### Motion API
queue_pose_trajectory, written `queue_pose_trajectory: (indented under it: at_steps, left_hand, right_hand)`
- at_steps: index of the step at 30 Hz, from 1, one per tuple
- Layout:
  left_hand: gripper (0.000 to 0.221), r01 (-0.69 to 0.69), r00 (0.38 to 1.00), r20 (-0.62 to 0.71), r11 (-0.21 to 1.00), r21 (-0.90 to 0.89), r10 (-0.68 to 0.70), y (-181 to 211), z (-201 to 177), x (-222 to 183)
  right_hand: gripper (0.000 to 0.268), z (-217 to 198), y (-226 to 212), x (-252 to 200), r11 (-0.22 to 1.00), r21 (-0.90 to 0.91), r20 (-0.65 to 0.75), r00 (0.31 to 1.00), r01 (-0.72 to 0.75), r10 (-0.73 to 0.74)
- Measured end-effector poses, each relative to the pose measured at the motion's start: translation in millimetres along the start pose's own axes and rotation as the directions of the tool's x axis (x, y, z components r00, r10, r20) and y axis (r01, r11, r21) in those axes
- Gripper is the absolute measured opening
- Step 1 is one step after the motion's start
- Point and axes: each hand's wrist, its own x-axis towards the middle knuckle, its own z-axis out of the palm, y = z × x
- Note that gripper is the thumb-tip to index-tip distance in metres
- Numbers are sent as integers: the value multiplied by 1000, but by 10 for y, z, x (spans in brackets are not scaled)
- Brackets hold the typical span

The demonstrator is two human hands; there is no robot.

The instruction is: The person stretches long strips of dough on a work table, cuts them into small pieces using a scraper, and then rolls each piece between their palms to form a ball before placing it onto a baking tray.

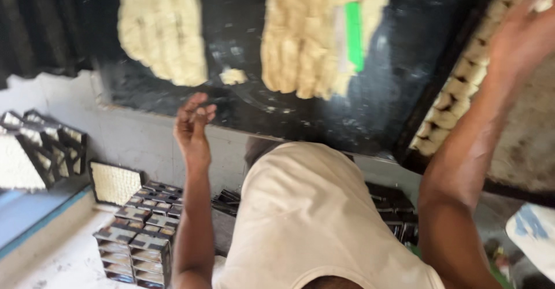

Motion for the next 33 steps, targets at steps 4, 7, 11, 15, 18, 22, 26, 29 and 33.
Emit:
queue_pose_trajectory:
  at_steps: [4, 7, 11, 15, 18, 22, 26, 29, 33]
  left_hand:
    - [29, -14, 1000, -21, 993, -120, 12, -243, -202, -144]
    - [30, -52, 997, 46, 993, -104, 57, -315, -376, -285]
    - [31, -76, 995, 74, 996, 35, 73, -385, -938, -585]
    - [33, -33, 998, -51, 998, -55, 30, -448, -1541, -669]
    - [32, 37, 999, 16, 998, -44, -36, -363, -1704, -386]
    - [39, -421, 771, 572, 898, 126, 281, -180, -1309, 365]
    - [104, -775, 491, 745, 617, 137, 451, -161, -112, 969]
    - [122, -901, 373, 695, 419, 112, 615, -211, 728, 1254]
    - [71, -885, 223, 840, 464, -38, 494, -409, 925, 961]
  right_hand:
    - [22, 394, -1553, 25, 950, 114, 192, 932, 292, -309]
    - [25, 720, -2101, 166, 914, 48, 453, 807, 402, -378]
    - [29, 1124, -2366, 268, 893, -100, 697, 671, 438, -251]
    - [34, 1396, -2657, 168, 888, -177, 799, 588, 424, -122]
    - [38, 1420, -2830, 68, 889, -204, 837, 544, 411, -59]
    - [43, 1303, -2862, -302, 906, -204, 856, 516, 371, -19]
    - [48, 891, -2960, -650, 930, -181, 836, 549, 320, -27]
    - [52, 306, -3044, -970, 965, -97, 810, 583, 242, -65]
    - [72, -606, -2839, -1617, 981, 173, 770, 607, 93, -193]
